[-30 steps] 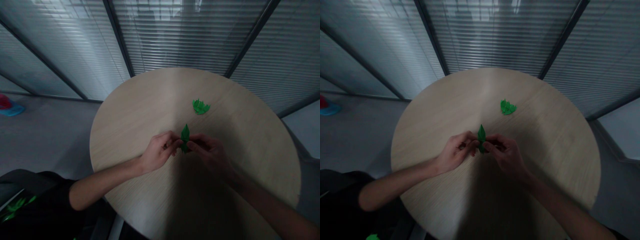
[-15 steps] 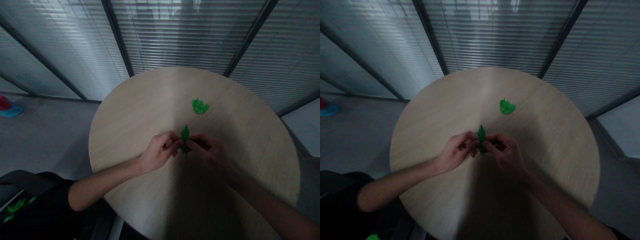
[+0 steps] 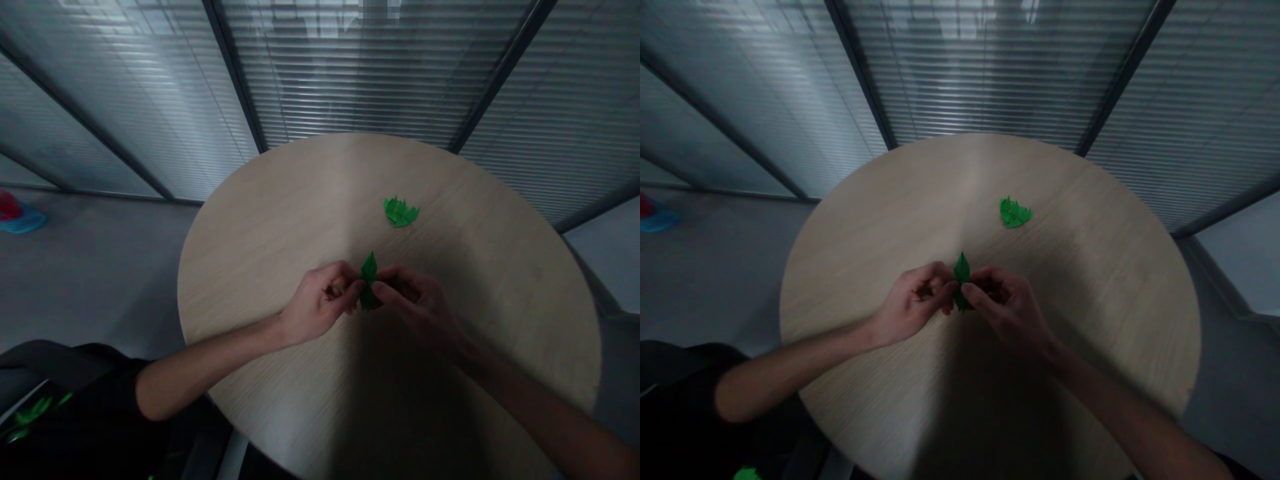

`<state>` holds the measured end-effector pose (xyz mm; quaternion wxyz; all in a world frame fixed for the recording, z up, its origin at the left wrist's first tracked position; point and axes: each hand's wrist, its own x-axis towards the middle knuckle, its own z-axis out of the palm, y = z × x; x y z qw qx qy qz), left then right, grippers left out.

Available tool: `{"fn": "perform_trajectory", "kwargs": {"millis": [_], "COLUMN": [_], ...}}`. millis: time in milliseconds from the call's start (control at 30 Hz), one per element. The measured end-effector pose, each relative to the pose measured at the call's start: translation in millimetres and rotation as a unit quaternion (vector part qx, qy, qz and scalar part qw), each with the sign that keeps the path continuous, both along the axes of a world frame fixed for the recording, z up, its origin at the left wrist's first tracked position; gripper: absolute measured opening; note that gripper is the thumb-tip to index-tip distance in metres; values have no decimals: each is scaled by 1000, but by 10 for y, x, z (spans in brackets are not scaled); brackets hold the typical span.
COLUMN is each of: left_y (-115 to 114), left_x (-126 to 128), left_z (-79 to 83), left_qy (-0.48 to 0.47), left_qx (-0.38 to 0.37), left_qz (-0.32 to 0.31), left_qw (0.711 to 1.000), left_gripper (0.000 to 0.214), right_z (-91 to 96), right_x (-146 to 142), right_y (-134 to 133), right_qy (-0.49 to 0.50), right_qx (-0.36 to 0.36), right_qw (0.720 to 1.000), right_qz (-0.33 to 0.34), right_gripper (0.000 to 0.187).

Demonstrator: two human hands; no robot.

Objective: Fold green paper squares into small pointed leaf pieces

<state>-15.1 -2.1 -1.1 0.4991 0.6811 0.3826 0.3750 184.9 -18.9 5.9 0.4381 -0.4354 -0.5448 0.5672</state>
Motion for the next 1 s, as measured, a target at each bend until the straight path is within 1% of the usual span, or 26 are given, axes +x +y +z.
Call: {"fn": "perform_trajectory", "kwargs": {"millis": [200, 433, 600, 733, 833, 1000], "left_y": [-8, 2, 13, 10, 5, 2], "left_x": [18, 50, 37, 23, 18, 19], "left_z": [24, 37, 5, -15, -19, -16], "left_qy": [-9, -21, -19, -29, -27, -4], "left_qx": [1, -40, -32, -25, -13, -4], "left_qz": [2, -16, -6, -2, 4, 7], "left_qw": [1000, 999, 999, 999, 1000, 1000], "left_gripper": [22, 22, 20, 19, 20, 23], "right_z": [-11, -22, -26, -38, -38, -40], "right_x": [-13, -16, -20, -15, -17, -17], "right_y": [-6, -21, -10, -3, -3, -8], "right_qy": [-41, -81, -73, -68, -62, -54], "right_qx": [29, 74, 58, 38, 36, 42], "right_qw": [998, 993, 995, 997, 997, 997], "right_qz": [-30, -51, -43, -20, -11, -25], "right_gripper": [23, 25, 22, 25, 25, 21]}}
